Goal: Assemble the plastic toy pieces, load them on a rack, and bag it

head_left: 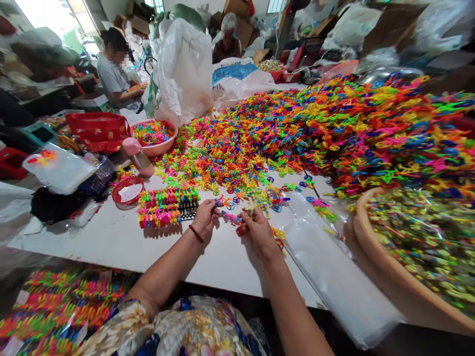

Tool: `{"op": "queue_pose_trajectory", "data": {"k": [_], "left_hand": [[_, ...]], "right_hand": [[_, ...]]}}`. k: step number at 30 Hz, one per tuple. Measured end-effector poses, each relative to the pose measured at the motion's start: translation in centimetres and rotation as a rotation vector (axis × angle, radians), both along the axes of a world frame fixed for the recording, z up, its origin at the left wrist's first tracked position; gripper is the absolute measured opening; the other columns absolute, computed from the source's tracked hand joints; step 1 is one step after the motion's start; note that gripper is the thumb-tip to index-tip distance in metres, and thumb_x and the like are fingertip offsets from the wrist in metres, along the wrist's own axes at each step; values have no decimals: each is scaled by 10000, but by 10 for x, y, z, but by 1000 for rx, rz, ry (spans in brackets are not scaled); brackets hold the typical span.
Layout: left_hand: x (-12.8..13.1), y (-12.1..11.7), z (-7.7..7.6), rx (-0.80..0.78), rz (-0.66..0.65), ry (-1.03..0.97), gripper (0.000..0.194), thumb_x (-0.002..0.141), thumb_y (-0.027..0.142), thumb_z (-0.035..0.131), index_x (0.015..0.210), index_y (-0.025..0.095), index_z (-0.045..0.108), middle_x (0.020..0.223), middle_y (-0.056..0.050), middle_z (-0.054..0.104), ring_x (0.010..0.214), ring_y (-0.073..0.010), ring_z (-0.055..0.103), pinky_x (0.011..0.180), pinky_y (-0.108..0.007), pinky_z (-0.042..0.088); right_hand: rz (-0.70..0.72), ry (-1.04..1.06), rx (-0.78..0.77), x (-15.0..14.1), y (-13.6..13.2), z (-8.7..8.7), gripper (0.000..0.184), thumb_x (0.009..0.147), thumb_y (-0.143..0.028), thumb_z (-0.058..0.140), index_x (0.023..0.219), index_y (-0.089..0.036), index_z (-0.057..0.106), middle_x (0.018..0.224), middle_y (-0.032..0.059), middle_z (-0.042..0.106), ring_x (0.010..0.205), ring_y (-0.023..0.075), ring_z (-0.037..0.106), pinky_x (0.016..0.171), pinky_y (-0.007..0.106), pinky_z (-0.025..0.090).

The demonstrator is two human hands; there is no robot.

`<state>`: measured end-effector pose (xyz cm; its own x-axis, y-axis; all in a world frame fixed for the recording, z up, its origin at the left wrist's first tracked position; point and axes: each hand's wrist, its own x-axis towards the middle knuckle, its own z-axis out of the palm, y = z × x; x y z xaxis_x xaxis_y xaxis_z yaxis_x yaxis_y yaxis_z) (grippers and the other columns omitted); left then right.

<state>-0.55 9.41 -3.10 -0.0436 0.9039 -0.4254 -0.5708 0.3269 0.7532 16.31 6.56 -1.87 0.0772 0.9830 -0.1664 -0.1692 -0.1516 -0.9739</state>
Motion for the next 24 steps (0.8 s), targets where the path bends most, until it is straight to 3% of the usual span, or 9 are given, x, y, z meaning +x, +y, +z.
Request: {"op": "queue_pose_trajectory", "data": {"k": [3, 7, 11, 13, 15, 17, 20, 24], "left_hand": [[0, -13, 7, 34, -37, -53, 284, 765, 308, 759, 792, 150, 525, 588, 43, 576, 438, -46, 519, 434, -145, 387], [2, -34, 13, 38, -109, -85, 304, 727, 309, 802, 808, 122, 577, 658, 3, 622, 467, -53, 540, 494, -178, 452], [12, -56, 17, 96, -44, -15, 379, 813, 474, 701, 965, 141, 606, 825, -44, 666, 647, -103, 632, 632, -228, 510], [18, -67, 19, 163, -10, 91, 421, 826, 526, 668, 1024, 159, 607, 911, -53, 666, 777, -124, 641, 729, -250, 512], [22, -75, 20, 211, -28, 213, 435, 780, 512, 724, 1018, 165, 612, 915, -45, 662, 829, -133, 620, 767, -249, 490], [22, -78, 19, 224, -63, 274, 426, 742, 504, 756, 947, 157, 620, 844, -29, 651, 786, -130, 594, 741, -243, 470], [16, -77, 14, 169, -78, 208, 446, 747, 577, 708, 814, 152, 591, 758, -23, 638, 688, -122, 576, 674, -247, 459], [7, -78, 7, 86, -85, 216, 467, 775, 607, 661, 883, 169, 541, 713, -25, 649, 638, -130, 607, 631, -252, 468]], "right_hand": [[27, 80, -63, -3, -17, 5, 438, 641, -502, 806, 869, -218, 563, 591, -97, 508, 427, 65, 429, 409, 188, 345], [84, -119, -57, -10, -29, 8, 490, 672, -574, 757, 947, -184, 645, 534, -76, 508, 418, 84, 413, 406, 207, 293], [32, -639, 270, -21, -42, -1, 326, 849, -487, 596, 789, -178, 680, 629, 18, 626, 553, 144, 548, 536, 252, 419], [-8, -867, 426, -26, -52, -7, 236, 871, -356, 550, 868, -177, 703, 749, 72, 695, 671, 189, 624, 615, 273, 467], [37, -970, 513, -31, -61, -11, 237, 850, -242, 523, 977, -169, 710, 858, 110, 730, 763, 215, 665, 664, 283, 498], [116, -937, 526, -33, -70, -13, 308, 846, -202, 511, 1092, -170, 694, 975, 124, 740, 859, 226, 682, 732, 296, 522], [153, -691, 392, -32, -80, -10, 342, 897, -307, 529, 1193, -195, 657, 1111, 104, 720, 944, 219, 677, 822, 319, 529], [111, -361, 94, -21, -85, -8, 439, 871, -518, 583, 1149, -190, 672, 876, 47, 722, 707, 167, 640, 631, 272, 510]]}}
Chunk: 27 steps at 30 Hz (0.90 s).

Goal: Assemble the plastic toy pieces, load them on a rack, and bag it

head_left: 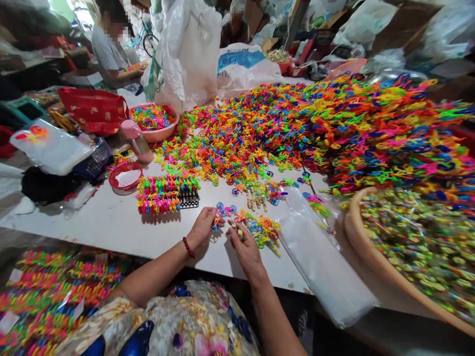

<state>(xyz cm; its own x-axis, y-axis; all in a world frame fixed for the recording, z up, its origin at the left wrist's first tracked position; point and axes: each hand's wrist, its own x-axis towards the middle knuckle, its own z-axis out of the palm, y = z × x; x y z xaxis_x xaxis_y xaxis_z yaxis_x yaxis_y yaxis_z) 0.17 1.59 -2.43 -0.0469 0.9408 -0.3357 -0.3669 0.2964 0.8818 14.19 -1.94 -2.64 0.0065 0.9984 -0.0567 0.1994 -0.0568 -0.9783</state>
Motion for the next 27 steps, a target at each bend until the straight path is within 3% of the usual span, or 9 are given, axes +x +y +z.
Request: {"op": "queue_pose_trajectory", "data": {"k": [4, 11, 19, 27], "left_hand": [[1, -9, 0, 13, -19, 75, 467, 789, 605, 653, 937, 189, 501, 710, 0, 632, 589, -103, 576, 565, -217, 440], [7, -15, 7, 11, -62, 15, 479, 767, 608, 672, 938, 201, 488, 638, 46, 555, 516, -88, 525, 493, -198, 396], [12, -18, 4, 41, -109, 125, 403, 812, 551, 644, 970, 203, 517, 649, 57, 522, 535, -85, 496, 496, -197, 358], [11, -19, -7, 158, -139, 419, 261, 911, 456, 542, 1002, 211, 542, 597, 69, 463, 527, -95, 397, 509, -209, 297]], "right_hand": [[-3, 84, -126, 5, -3, -4, 529, 831, -579, 611, 1180, -183, 636, 739, 12, 682, 583, 133, 564, 513, 232, 443], [-7, 66, -120, 1, -6, -4, 436, 802, -581, 642, 1003, -198, 686, 729, 17, 686, 578, 143, 579, 487, 234, 429], [-49, 20, -35, 3, -9, -1, 309, 801, -485, 688, 922, -201, 686, 879, 35, 725, 813, 185, 663, 745, 297, 526], [-70, -56, 93, 6, -15, -2, 245, 822, -435, 686, 915, -209, 705, 869, 29, 732, 810, 188, 673, 757, 299, 534]]}}
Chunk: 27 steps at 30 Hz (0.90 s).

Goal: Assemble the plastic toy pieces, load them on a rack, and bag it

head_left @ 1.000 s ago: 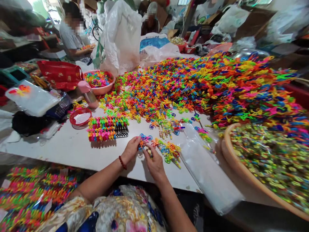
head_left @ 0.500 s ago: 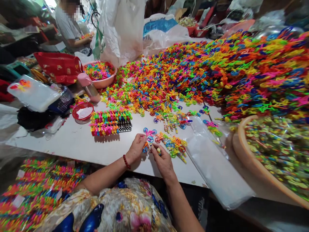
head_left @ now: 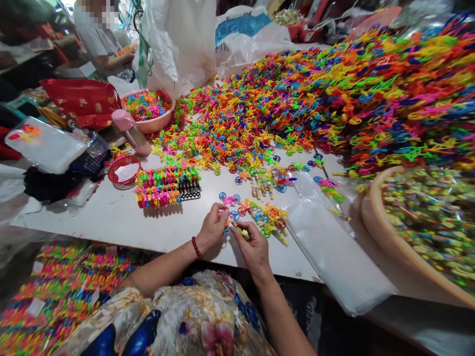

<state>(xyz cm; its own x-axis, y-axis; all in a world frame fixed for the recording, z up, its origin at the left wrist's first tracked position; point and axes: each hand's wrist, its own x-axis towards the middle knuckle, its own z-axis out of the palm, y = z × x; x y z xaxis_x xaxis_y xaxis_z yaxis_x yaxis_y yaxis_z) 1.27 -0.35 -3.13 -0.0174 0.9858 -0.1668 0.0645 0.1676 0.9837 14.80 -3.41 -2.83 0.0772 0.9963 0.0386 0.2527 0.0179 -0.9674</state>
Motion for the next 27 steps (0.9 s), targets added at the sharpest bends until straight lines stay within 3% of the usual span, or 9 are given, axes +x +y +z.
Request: {"op": "queue_pose_trajectory", "data": {"k": [11, 17, 20, 24, 27], "left_hand": [[3, 4, 2, -71, -11, 45, 147, 849, 345, 620, 880, 206, 584, 600, 54, 505, 544, -106, 422, 531, -215, 292], [5, -5, -3, -90, -10, 134, 121, 882, 333, 564, 904, 214, 565, 583, 51, 475, 543, -129, 426, 549, -236, 301], [-1, 0, -3, 32, -47, 220, 112, 918, 324, 512, 890, 227, 561, 674, 8, 506, 623, -160, 480, 644, -270, 381], [-11, 36, 2, 298, 1, 389, 86, 901, 301, 545, 928, 225, 575, 952, -71, 541, 921, -222, 528, 883, -339, 419], [-13, 65, 0, 385, -182, 659, 179, 803, 290, 684, 923, 210, 578, 1053, -79, 523, 1028, -250, 498, 947, -375, 418]], "right_hand": [[78, -14, 54, 8, -5, -1, 199, 846, -396, 658, 954, -249, 740, 926, 54, 745, 860, 221, 690, 805, 367, 569], [174, -84, 106, 8, -12, -1, 166, 891, -347, 604, 948, -254, 729, 891, 38, 738, 827, 199, 694, 771, 334, 570], [195, -166, 140, 17, -10, -9, 191, 907, -350, 583, 989, -255, 728, 926, 43, 740, 860, 201, 701, 799, 337, 571], [48, -383, 220, 31, 0, -15, 274, 909, -385, 559, 1080, -240, 717, 1183, 106, 672, 1040, 248, 663, 892, 398, 548], [-56, -418, 248, 34, 6, -10, 295, 908, -412, 554, 1080, -220, 697, 1178, 128, 650, 1057, 255, 637, 900, 406, 534]]}}
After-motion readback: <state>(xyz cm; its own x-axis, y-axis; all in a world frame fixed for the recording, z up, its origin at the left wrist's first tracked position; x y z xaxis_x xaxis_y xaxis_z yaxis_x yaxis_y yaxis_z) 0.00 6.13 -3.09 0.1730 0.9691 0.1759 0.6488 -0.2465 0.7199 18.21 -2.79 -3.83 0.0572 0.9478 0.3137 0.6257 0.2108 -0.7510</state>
